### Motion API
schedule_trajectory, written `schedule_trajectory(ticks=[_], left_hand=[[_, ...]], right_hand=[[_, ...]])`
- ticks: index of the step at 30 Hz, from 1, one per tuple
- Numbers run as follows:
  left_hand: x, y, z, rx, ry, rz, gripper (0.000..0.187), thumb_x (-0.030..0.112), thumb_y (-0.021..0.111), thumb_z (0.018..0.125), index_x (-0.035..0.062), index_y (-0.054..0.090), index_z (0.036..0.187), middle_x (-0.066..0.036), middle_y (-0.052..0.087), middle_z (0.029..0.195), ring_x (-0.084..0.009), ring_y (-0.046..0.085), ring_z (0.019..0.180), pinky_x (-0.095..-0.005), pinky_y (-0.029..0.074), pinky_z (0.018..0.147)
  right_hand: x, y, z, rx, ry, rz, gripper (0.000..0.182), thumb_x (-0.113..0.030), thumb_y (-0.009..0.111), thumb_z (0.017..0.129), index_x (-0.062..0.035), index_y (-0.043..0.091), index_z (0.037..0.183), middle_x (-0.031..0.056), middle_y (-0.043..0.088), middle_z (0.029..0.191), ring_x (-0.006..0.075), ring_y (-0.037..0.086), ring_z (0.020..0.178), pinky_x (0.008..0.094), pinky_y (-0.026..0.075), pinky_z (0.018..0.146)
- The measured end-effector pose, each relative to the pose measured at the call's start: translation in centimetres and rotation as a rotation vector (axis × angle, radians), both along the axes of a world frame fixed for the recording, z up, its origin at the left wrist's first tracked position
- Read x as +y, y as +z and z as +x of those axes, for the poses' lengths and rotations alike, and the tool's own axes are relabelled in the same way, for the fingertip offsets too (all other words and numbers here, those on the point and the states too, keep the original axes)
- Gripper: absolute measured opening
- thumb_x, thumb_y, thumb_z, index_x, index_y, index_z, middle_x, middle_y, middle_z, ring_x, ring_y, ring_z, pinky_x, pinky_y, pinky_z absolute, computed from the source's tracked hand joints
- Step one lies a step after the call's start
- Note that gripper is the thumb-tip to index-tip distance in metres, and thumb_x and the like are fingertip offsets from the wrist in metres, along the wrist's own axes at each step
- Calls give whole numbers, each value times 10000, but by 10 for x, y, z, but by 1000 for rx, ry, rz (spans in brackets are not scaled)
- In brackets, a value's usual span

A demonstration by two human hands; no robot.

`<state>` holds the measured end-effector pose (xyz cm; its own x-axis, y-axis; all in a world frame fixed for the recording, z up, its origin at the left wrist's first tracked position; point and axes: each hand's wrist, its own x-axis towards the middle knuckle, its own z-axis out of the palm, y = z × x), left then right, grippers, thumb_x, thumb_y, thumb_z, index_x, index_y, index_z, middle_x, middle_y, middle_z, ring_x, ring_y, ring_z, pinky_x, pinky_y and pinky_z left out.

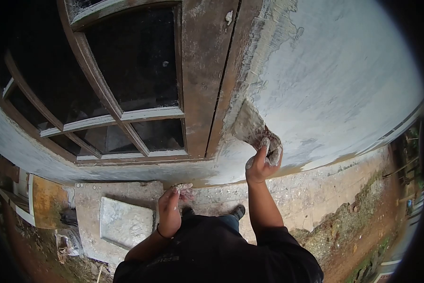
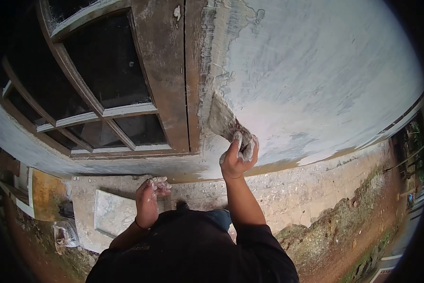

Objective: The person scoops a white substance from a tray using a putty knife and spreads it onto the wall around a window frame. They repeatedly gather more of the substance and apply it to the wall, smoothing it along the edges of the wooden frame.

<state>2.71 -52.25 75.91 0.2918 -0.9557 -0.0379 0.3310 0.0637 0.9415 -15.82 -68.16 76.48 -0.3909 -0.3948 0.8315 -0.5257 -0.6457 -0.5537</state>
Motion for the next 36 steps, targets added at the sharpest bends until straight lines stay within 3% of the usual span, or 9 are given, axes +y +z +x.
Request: schedule_trajectory(ticks=[6,8,15,17,21,24,28,33,36], left_hand=[[0,3,-1,-3,-28,-26,334,200,334,887,-62,531,955,-91,565,789,-154,513,731,-309,416,719],[-1,5,-1,-4,-31,-36,337,197,330,887,-64,532,954,-92,563,785,-155,512,730,-309,415,721],[-2,8,3,5,-17,-65,338,184,321,890,-72,531,957,-92,553,768,-157,499,713,-305,410,720],[-2,7,3,11,-14,-70,338,184,320,890,-72,531,956,-92,553,768,-157,497,711,-303,406,718],[-2,2,3,35,-14,-86,339,186,319,890,-70,532,955,-90,555,767,-155,498,709,-293,396,703],[-3,13,3,10,-22,-72,341,195,323,888,-64,535,956,-89,559,763,-153,502,706,-284,393,691],[-1,14,7,-13,-12,-76,339,199,329,884,-57,540,956,-90,567,771,-155,513,704,-279,392,682],[-1,17,8,-2,13,-81,336,199,332,877,-51,544,953,-95,581,779,-162,532,708,-274,394,677],[-1,16,8,2,12,-79,338,199,332,877,-53,543,953,-100,582,775,-164,533,708,-271,394,674]], right_hand=[[13,24,5,-89,183,-14,192,28,514,777,83,510,960,215,552,942,333,566,833,357,463,730],[-5,2,1,192,-40,-196,179,49,501,781,75,517,957,224,532,976,341,564,830,369,463,732],[-7,8,-5,-297,141,-32,193,48,505,776,78,525,966,236,541,956,355,561,851,384,459,750],[-2,7,-13,126,45,-91,392,82,504,755,134,328,1101,213,524,956,271,541,867,348,446,773],[-9,8,5,-95,98,-217,190,41,517,763,74,538,949,221,557,937,364,562,850,390,473,722],[-14,14,11,-150,201,-128,377,67,508,752,116,349,1091,191,523,979,250,547,847,331,437,778],[-3,39,3,-273,343,12,248,41,481,773,109,448,1009,158,568,915,214,564,834,295,441,770],[10,44,1,-307,442,26,315,41,487,803,108,399,1098,171,542,1004,215,547,897,302,440,798],[3,42,8,-177,342,-91,267,45,481,799,99,435,1057,152,556,975,194,550,870,284,440,775]])
